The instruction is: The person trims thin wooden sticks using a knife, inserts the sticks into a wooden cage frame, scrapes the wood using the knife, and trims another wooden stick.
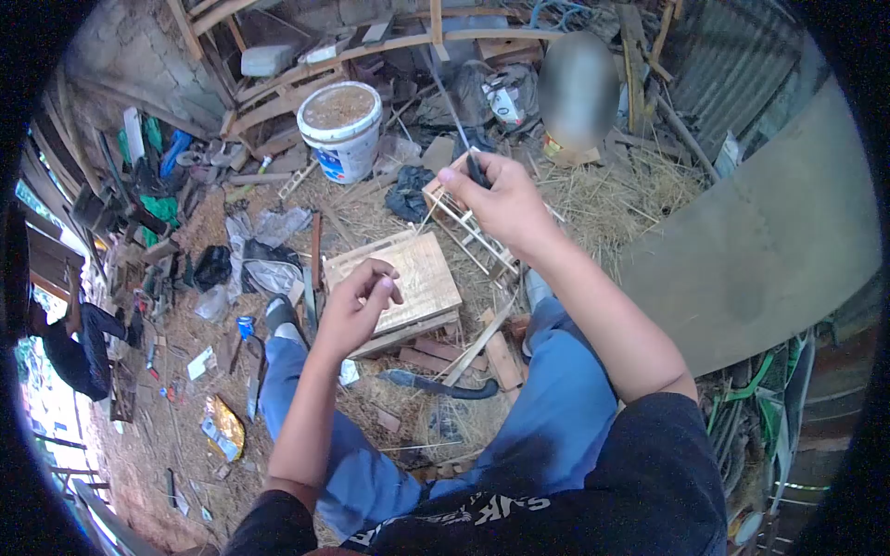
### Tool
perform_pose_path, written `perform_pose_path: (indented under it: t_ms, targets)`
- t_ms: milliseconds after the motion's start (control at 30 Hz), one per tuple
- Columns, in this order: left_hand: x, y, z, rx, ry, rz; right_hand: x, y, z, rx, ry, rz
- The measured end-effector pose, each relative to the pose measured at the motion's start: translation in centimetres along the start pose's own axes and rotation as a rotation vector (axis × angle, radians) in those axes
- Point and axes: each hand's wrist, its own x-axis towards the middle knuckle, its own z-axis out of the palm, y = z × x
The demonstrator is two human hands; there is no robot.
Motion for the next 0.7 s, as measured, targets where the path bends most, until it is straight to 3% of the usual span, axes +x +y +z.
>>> perform_pose_path:
  t_ms: [33, 167, 233, 367, 467, 633, 700]
  targets:
    - [-0.3, 0.5, 0.4, -0.039, -0.009, -0.002, -0.2, 0.1, 0.0, -0.101, -0.021, -0.05]
    - [-1.1, 4.2, 2.6, -0.16, -0.01, 0.036, -1.6, 0.0, 0.7, 0.043, -0.138, 0.014]
    - [-1.4, 6.7, 3.6, -0.395, -0.01, -0.109, -2.5, -0.8, 0.9, 0.031, -0.151, 0.048]
    - [-2.8, 8.3, 4.3, -0.394, 0.036, -0.068, -4.0, -2.2, 0.8, 0.035, -0.162, 0.002]
    - [-4.5, 10.2, 4.4, -0.455, 0.049, -0.112, -5.0, -2.8, 0.3, 0.298, -0.152, -0.039]
    - [-6.5, 11.7, 4.5, -0.491, 0.094, -0.056, -6.6, -3.0, 0.2, 0.198, -0.114, -0.031]
    - [-7.4, 12.0, 4.8, -0.487, 0.083, -0.072, -7.8, -3.3, 1.2, 0.374, -0.198, -0.017]
